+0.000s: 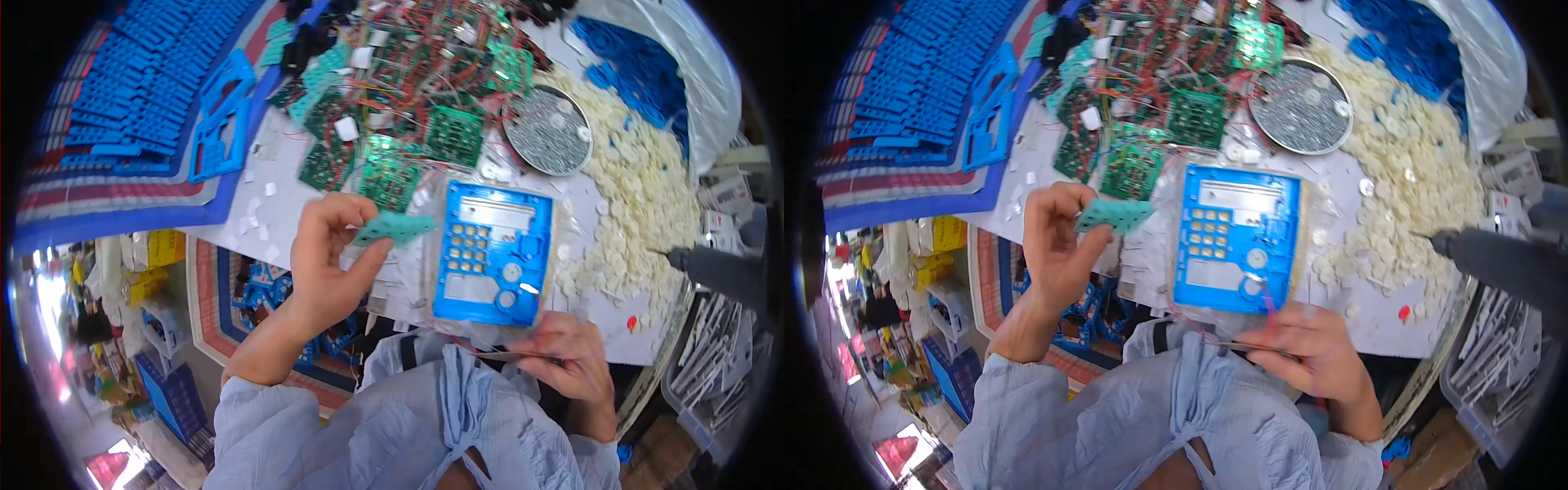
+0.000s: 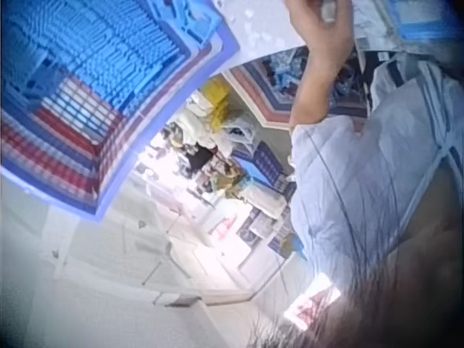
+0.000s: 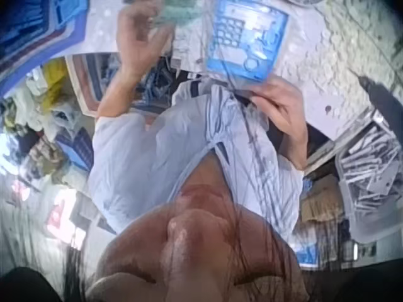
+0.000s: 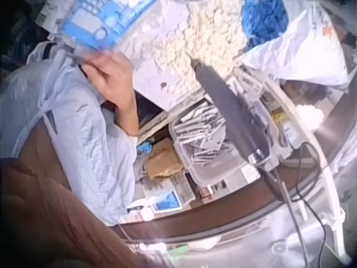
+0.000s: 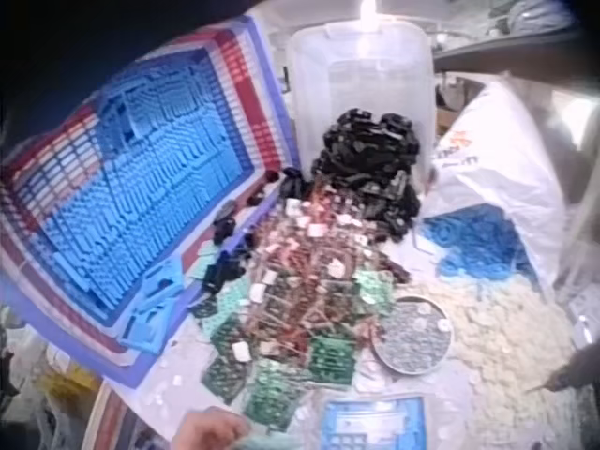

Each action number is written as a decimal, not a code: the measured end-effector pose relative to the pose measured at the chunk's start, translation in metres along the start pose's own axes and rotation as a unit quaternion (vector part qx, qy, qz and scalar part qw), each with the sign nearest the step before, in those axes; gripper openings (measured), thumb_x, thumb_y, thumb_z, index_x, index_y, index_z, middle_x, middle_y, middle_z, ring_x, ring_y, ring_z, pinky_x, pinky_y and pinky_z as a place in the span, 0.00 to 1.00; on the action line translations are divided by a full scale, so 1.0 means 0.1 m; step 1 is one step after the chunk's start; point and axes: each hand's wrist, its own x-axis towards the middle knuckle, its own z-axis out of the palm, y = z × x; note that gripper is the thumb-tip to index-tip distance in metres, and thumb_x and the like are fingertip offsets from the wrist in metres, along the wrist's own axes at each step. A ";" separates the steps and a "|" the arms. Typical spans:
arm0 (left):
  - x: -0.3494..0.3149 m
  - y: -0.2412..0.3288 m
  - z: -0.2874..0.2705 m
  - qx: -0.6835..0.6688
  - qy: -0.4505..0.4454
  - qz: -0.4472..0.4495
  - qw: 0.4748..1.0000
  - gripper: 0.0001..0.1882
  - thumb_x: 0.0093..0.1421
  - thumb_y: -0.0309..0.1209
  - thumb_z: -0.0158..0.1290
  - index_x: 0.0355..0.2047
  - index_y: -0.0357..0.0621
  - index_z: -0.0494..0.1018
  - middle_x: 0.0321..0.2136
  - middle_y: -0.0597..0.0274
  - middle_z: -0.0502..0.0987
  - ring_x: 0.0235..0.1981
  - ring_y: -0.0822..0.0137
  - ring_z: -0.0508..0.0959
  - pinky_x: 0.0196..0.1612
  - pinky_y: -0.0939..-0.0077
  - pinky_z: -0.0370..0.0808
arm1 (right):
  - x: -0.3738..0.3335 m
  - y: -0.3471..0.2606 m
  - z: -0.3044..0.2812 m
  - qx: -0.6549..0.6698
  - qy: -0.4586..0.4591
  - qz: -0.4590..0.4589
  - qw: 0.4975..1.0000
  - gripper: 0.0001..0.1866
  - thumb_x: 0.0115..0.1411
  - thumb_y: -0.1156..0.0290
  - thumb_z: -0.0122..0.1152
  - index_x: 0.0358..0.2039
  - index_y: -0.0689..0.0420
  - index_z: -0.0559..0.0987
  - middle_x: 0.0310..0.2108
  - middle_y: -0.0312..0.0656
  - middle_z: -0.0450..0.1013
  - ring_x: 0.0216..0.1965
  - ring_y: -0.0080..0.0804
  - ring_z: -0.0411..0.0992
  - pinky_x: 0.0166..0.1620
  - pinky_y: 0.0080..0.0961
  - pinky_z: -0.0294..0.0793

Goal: Assembling electronic components into a blue plastic casing using a power screwdriver.

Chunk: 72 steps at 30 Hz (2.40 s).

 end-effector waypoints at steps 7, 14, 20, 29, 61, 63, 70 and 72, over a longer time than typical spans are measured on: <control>-0.14 -0.09 0.34 -0.458 -0.063 -0.448 0.765 0.18 0.67 0.20 0.52 0.56 0.35 0.67 0.51 0.48 0.78 0.51 0.53 0.82 0.46 0.65 0.86 | 0.08 0.17 0.26 0.067 -0.017 -0.031 0.997 0.16 0.56 0.69 0.73 0.46 0.52 0.86 0.32 0.39 0.79 0.32 0.38 0.77 0.36 0.32 0.76; -0.04 0.10 0.52 -0.411 -0.116 -0.521 0.739 0.21 0.71 0.30 0.51 0.61 0.35 0.65 0.43 0.47 0.82 0.39 0.56 0.86 0.33 0.70 0.86 | 0.03 0.14 0.17 0.083 -0.013 -0.023 0.996 0.16 0.56 0.69 0.74 0.46 0.52 0.86 0.32 0.40 0.79 0.35 0.39 0.78 0.39 0.32 0.76; 0.18 0.08 0.58 0.009 -0.299 -0.313 0.902 0.16 0.72 0.33 0.49 0.54 0.36 0.66 0.25 0.53 0.82 0.21 0.64 0.82 0.23 0.72 0.75 | -0.03 0.11 0.13 0.082 -0.023 -0.004 0.996 0.16 0.56 0.70 0.74 0.46 0.53 0.86 0.34 0.40 0.79 0.37 0.39 0.78 0.43 0.33 0.77; 0.08 -0.04 0.71 0.295 -0.233 -0.124 0.918 0.20 0.66 0.33 0.56 0.55 0.40 0.67 0.13 0.56 0.74 0.14 0.56 0.76 0.23 0.65 0.71 | -0.04 0.15 0.11 0.076 -0.014 -0.030 0.997 0.16 0.55 0.70 0.74 0.46 0.53 0.86 0.34 0.36 0.78 0.36 0.35 0.77 0.42 0.31 0.77; -0.30 -0.39 0.30 0.312 -0.185 0.197 0.911 0.21 0.51 0.44 0.65 0.45 0.56 0.82 0.44 0.67 0.76 0.45 0.60 0.74 0.63 0.44 0.54 | 0.97 0.27 -0.03 0.045 -0.025 0.092 0.994 0.15 0.60 0.71 0.67 0.46 0.64 0.81 0.28 0.45 0.79 0.27 0.27 0.75 0.35 0.26 0.76; -0.29 -0.43 0.27 0.299 -0.182 0.219 0.911 0.19 0.52 0.43 0.64 0.44 0.56 0.82 0.44 0.68 0.77 0.44 0.62 0.75 0.63 0.44 0.53 | 0.96 0.22 -0.05 0.049 -0.041 0.127 0.990 0.15 0.61 0.73 0.68 0.47 0.65 0.81 0.33 0.40 0.80 0.34 0.21 0.75 0.39 0.23 0.76; -0.29 -0.49 0.33 0.275 -0.169 0.226 0.919 0.15 0.52 0.39 0.63 0.40 0.54 0.83 0.41 0.70 0.78 0.39 0.65 0.77 0.62 0.44 0.54 | 1.02 0.21 -0.09 0.037 -0.062 0.132 0.989 0.14 0.63 0.73 0.69 0.47 0.66 0.80 0.36 0.37 0.80 0.36 0.17 0.75 0.40 0.20 0.76; -0.28 -0.51 0.33 0.276 -0.171 0.237 0.916 0.15 0.51 0.38 0.63 0.40 0.54 0.83 0.40 0.71 0.78 0.39 0.65 0.77 0.62 0.43 0.54 | 0.99 0.19 -0.09 0.060 -0.054 0.151 0.985 0.14 0.63 0.73 0.69 0.47 0.66 0.80 0.36 0.37 0.80 0.37 0.17 0.75 0.40 0.20 0.76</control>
